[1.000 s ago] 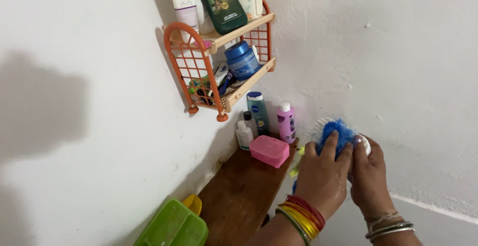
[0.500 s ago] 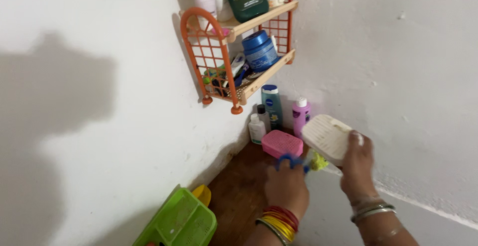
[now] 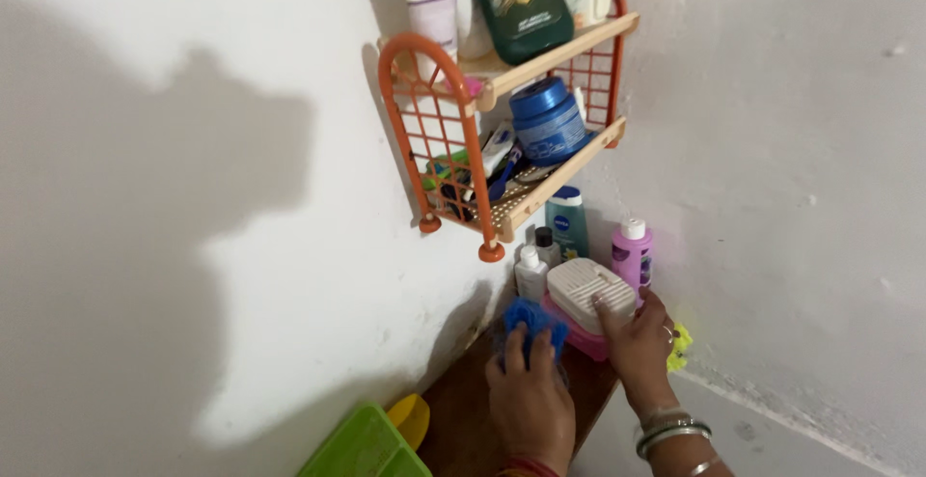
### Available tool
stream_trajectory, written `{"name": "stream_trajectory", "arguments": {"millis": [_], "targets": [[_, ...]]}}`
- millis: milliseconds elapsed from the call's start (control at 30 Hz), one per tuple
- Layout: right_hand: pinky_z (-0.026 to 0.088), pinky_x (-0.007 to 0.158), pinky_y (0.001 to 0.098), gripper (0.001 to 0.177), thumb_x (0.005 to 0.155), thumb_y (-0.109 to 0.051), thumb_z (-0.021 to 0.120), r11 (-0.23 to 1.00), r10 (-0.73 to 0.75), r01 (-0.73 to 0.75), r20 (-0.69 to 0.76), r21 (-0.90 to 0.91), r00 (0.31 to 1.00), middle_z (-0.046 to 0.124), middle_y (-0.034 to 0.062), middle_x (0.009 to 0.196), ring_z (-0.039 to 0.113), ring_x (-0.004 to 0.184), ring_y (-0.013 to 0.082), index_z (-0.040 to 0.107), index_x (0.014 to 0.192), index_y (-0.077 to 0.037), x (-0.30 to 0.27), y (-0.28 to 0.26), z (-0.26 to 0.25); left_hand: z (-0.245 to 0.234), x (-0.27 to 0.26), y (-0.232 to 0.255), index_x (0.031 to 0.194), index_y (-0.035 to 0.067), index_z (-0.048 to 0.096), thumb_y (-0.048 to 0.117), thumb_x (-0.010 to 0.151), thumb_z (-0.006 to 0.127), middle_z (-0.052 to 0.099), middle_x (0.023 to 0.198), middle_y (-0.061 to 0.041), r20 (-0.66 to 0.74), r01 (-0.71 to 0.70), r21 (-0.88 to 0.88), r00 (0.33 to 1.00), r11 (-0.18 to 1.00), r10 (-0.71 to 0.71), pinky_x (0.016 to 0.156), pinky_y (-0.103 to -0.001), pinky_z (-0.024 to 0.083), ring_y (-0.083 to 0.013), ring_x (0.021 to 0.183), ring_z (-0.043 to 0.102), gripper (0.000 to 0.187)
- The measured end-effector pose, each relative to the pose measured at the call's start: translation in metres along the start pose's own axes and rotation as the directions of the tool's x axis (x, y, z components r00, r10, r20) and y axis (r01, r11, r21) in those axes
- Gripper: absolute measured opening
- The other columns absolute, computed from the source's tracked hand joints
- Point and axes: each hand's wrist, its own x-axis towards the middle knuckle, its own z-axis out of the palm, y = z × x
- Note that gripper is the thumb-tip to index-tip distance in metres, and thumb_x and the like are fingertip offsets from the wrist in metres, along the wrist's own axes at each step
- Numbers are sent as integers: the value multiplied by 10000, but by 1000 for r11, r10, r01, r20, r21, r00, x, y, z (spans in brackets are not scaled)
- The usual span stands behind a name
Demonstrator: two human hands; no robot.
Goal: The person cleans various bathroom items using a blue scrubber. They wipe a pink bottle, a green bottle, a white soap dish, and a green soap dish, rinsing the scrubber under a tap between items. The person also fills a small white bowl with water from the tap.
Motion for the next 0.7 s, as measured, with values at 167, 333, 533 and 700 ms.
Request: {"name": "stream_trajectory", "arguments": {"millis": [167, 333, 533, 700], "targets": [[483, 942, 539, 1244, 561, -486, 943, 926, -312, 313, 39, -212, 949, 480, 359, 1429, 537, 1276, 447, 272, 1518, -62, -26, -11, -12, 19, -1, -4, 1208, 153, 686, 154, 910, 638, 600, 1362, -143, -81, 132, -86, 987, 988, -139, 906, -509, 499, -430, 1116, 558, 302], [570, 924, 482, 1144, 657, -404, 902, 953, -267, 284, 142, -108, 953, 632, 254, 1331, 667, 1167, 414, 268, 1560, -101, -17, -2, -17, 20, -2, -4, 1181, 142, 691, 178, 952, 627, 601, 1354, -140, -29, 140, -77, 989, 987, -143, 924, -510, 493, -422, 1100, 555, 241], [561, 914, 474, 1201, 651, -274, 899, 916, -400, 399, 145, 40, 905, 604, 298, 1332, 652, 1167, 434, 201, 1593, -17, -9, 11, -23, 9, -5, 3, 1208, 121, 682, 162, 961, 603, 575, 1384, -154, 52, 156, -115, 987, 981, -151, 941, -516, 472, -441, 1121, 537, 262], [538, 894, 521, 1297, 519, -287, 988, 847, -451, 415, -37, -332, 892, 594, 323, 1256, 611, 1141, 465, 241, 1510, 86, -30, -15, -44, -19, -8, 21, 1204, 107, 687, 135, 958, 599, 579, 1362, -184, -16, 96, -177, 995, 980, -100, 940, -516, 468, -445, 1140, 538, 263]]}}
